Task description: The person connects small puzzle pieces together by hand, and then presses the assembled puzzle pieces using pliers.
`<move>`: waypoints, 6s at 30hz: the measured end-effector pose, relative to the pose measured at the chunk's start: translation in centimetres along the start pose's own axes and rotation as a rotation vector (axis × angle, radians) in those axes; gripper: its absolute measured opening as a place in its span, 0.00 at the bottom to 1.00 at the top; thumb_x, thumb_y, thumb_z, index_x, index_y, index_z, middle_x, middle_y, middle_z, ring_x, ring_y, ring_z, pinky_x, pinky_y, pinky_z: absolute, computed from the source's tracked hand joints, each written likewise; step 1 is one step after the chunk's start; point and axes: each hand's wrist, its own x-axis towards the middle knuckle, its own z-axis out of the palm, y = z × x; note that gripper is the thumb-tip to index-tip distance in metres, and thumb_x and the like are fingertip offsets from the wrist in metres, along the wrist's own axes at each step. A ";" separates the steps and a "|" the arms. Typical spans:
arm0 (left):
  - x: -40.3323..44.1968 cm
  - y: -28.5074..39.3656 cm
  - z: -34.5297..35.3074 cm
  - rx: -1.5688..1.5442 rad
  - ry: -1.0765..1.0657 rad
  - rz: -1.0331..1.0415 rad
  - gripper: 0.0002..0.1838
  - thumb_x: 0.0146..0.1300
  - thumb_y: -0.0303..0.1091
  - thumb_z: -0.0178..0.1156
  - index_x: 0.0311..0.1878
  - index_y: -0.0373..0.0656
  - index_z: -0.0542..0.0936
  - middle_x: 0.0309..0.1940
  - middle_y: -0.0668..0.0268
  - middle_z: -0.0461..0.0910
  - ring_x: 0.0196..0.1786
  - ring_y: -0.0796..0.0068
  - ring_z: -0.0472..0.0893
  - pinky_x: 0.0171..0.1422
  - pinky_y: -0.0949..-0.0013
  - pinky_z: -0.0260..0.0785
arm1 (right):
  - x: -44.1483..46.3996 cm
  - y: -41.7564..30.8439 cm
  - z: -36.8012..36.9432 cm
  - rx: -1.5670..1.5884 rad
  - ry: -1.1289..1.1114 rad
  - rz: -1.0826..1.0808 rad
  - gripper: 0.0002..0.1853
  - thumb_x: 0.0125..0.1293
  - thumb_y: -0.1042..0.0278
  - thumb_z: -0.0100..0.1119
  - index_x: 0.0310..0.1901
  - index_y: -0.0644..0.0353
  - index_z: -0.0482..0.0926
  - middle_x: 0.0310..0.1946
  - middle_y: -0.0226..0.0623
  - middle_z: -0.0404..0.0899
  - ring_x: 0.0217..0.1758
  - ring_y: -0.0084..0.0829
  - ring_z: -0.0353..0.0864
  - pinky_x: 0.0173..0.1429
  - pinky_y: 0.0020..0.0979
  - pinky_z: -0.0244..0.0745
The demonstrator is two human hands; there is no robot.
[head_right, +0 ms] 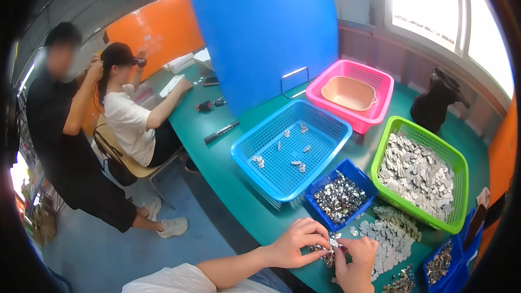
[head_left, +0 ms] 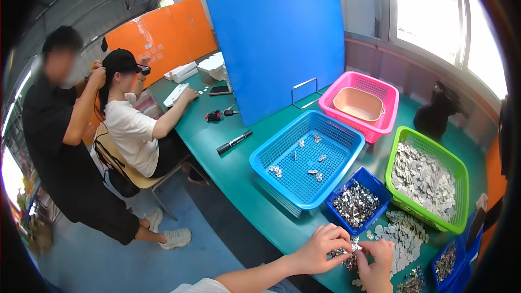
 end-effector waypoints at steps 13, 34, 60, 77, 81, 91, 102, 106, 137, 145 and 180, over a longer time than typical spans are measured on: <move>-0.3 -0.3 0.2 -0.044 -0.084 0.096 0.05 0.62 0.33 0.68 0.40 0.47 0.82 0.45 0.71 0.78 0.52 0.67 0.75 0.59 0.60 0.61 | 0.2 0.2 -0.4 0.037 0.019 -0.027 0.08 0.61 0.74 0.66 0.42 0.62 0.84 0.30 0.41 0.81 0.34 0.42 0.77 0.44 0.41 0.69; -0.2 -0.3 0.1 -0.095 -0.111 0.148 0.04 0.61 0.31 0.69 0.38 0.47 0.83 0.42 0.72 0.80 0.48 0.70 0.77 0.56 0.62 0.63 | 0.4 -0.2 -0.2 0.042 0.004 -0.106 0.05 0.55 0.76 0.67 0.35 0.58 0.83 0.28 0.35 0.80 0.33 0.39 0.77 0.46 0.40 0.64; 0.0 0.2 -0.8 -0.175 -0.176 0.147 0.07 0.60 0.33 0.69 0.40 0.44 0.83 0.43 0.69 0.80 0.50 0.65 0.77 0.59 0.59 0.63 | 0.6 -2.3 -2.5 0.006 -0.168 -0.141 0.06 0.61 0.74 0.61 0.40 0.59 0.83 0.29 0.41 0.78 0.39 0.47 0.76 0.50 0.46 0.65; 0.2 0.4 -1.0 -0.219 -0.168 0.136 0.07 0.60 0.32 0.69 0.40 0.44 0.83 0.43 0.68 0.79 0.50 0.65 0.77 0.60 0.59 0.63 | 0.9 -1.8 -3.2 -0.008 -0.141 -0.164 0.03 0.63 0.75 0.62 0.37 0.61 0.82 0.32 0.42 0.81 0.38 0.46 0.77 0.50 0.45 0.66; 0.2 0.5 -1.1 -0.230 -0.149 0.133 0.06 0.61 0.32 0.69 0.39 0.44 0.83 0.42 0.68 0.79 0.49 0.64 0.77 0.60 0.59 0.63 | 1.1 -1.7 -3.6 -0.070 -0.105 -0.160 0.03 0.62 0.76 0.63 0.36 0.62 0.82 0.31 0.43 0.81 0.39 0.48 0.77 0.48 0.44 0.67; 0.0 0.2 -0.8 -0.222 -0.119 0.179 0.05 0.61 0.32 0.69 0.38 0.44 0.83 0.41 0.68 0.79 0.48 0.64 0.77 0.58 0.59 0.63 | 0.8 -1.5 -3.9 -0.139 -0.077 -0.163 0.04 0.63 0.75 0.63 0.39 0.61 0.83 0.32 0.41 0.80 0.41 0.44 0.77 0.53 0.42 0.64; -0.5 -0.7 -0.3 -0.203 -0.122 0.177 0.05 0.61 0.32 0.69 0.38 0.45 0.83 0.41 0.68 0.79 0.48 0.65 0.77 0.57 0.61 0.63 | 0.8 -1.5 -4.1 -0.147 -0.091 -0.162 0.05 0.63 0.74 0.63 0.41 0.59 0.83 0.33 0.39 0.79 0.43 0.43 0.77 0.55 0.42 0.64; -0.4 -0.6 -0.3 -0.197 -0.121 0.179 0.05 0.61 0.32 0.69 0.37 0.45 0.83 0.40 0.68 0.79 0.47 0.65 0.77 0.56 0.61 0.63 | 0.8 -1.5 -4.1 -0.167 -0.107 -0.164 0.06 0.64 0.73 0.62 0.42 0.58 0.83 0.34 0.39 0.80 0.45 0.43 0.77 0.57 0.43 0.63; -0.4 -0.1 -0.9 -0.236 -0.109 0.186 0.05 0.60 0.33 0.70 0.35 0.45 0.83 0.39 0.69 0.80 0.45 0.66 0.77 0.56 0.61 0.64 | 1.2 -1.6 -3.8 -0.177 -0.135 -0.166 0.04 0.62 0.73 0.63 0.39 0.59 0.83 0.33 0.40 0.80 0.44 0.44 0.76 0.55 0.43 0.63; -0.4 -0.2 -0.9 -0.259 -0.133 0.180 0.06 0.59 0.32 0.71 0.36 0.45 0.83 0.40 0.69 0.80 0.46 0.65 0.77 0.56 0.60 0.64 | 1.2 -1.5 -3.7 -0.171 -0.150 -0.196 0.05 0.61 0.74 0.64 0.39 0.59 0.83 0.33 0.38 0.80 0.44 0.42 0.76 0.56 0.43 0.63; 0.3 0.4 -1.4 -0.250 -0.210 0.178 0.10 0.52 0.33 0.75 0.37 0.44 0.86 0.39 0.68 0.84 0.41 0.65 0.81 0.50 0.62 0.67 | 0.7 -1.5 -3.7 -0.095 -0.133 -0.102 0.06 0.61 0.68 0.67 0.39 0.57 0.84 0.32 0.39 0.80 0.43 0.41 0.77 0.58 0.44 0.63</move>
